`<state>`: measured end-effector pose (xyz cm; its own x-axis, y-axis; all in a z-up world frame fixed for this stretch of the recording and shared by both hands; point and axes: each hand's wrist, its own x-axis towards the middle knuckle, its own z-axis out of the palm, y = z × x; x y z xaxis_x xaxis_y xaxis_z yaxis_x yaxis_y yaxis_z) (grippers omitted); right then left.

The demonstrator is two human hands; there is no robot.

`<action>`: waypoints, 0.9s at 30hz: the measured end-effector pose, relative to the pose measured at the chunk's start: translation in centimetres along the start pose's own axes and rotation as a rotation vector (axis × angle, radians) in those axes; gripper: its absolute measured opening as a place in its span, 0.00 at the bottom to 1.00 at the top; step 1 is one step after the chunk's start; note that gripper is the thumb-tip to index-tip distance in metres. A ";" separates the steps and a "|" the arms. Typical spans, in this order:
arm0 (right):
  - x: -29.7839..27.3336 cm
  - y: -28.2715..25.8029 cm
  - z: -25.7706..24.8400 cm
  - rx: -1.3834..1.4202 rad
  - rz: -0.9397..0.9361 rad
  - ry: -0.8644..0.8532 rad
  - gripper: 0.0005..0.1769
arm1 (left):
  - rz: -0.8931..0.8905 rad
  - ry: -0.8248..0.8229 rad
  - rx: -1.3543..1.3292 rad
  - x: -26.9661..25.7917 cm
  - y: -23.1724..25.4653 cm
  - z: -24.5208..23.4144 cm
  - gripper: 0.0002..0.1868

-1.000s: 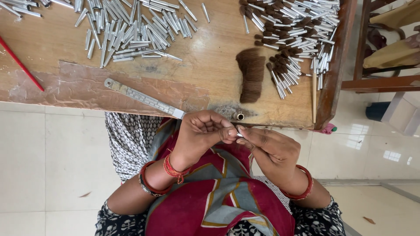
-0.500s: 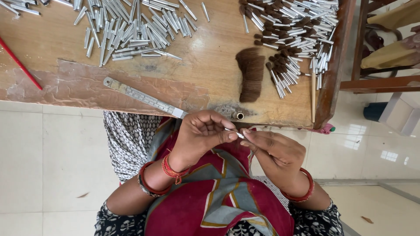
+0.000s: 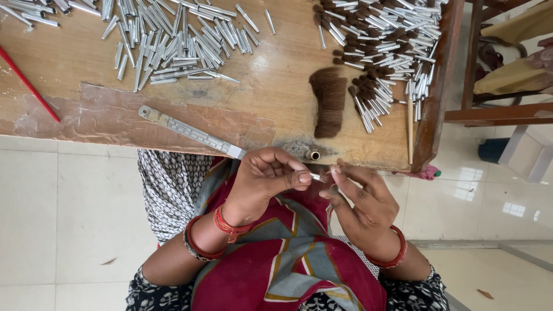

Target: Assembling small brushes by inserting fiber bundles into metal ferrules.

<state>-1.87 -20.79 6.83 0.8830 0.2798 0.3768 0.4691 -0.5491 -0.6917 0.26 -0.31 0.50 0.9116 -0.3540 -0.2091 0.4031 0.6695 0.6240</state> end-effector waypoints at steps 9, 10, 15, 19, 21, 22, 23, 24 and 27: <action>-3.0 1.7 2.3 -0.092 -0.031 0.055 0.27 | -0.024 0.012 -0.095 0.0 -0.4 -0.1 0.06; -2.9 1.7 2.3 -0.094 -0.032 0.058 0.27 | -0.025 0.009 -0.093 0.0 -0.5 -0.1 0.06; -2.6 1.6 2.5 -0.044 -0.028 0.106 0.29 | -0.029 0.041 -0.085 -0.2 -0.9 -0.4 0.07; -1.2 0.9 2.4 -0.175 -0.082 0.063 0.24 | -0.036 0.011 -0.058 -0.4 -1.4 -0.3 0.06; -1.1 1.2 2.5 -0.153 -0.112 0.182 0.17 | -0.031 0.031 -0.032 -0.1 -1.6 0.0 0.08; -1.0 1.1 2.6 -0.173 -0.107 0.197 0.17 | -0.041 0.008 -0.032 -0.2 -1.7 0.0 0.08; -0.8 1.0 2.6 -0.165 -0.109 0.217 0.16 | -0.087 0.023 -0.063 -0.2 -1.8 0.1 0.10; -0.7 0.9 2.6 -0.158 -0.112 0.236 0.16 | -0.134 0.039 -0.094 -0.3 -2.0 0.1 0.13; 0.1 1.4 1.8 -0.069 -0.128 0.198 0.15 | -0.079 0.012 -0.110 0.2 -2.7 -0.8 0.09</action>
<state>-1.10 -20.13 4.76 0.7936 0.1943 0.5765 0.5686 -0.5739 -0.5893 -0.56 -1.70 -1.82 0.8771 -0.4012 -0.2642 0.4799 0.7074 0.5189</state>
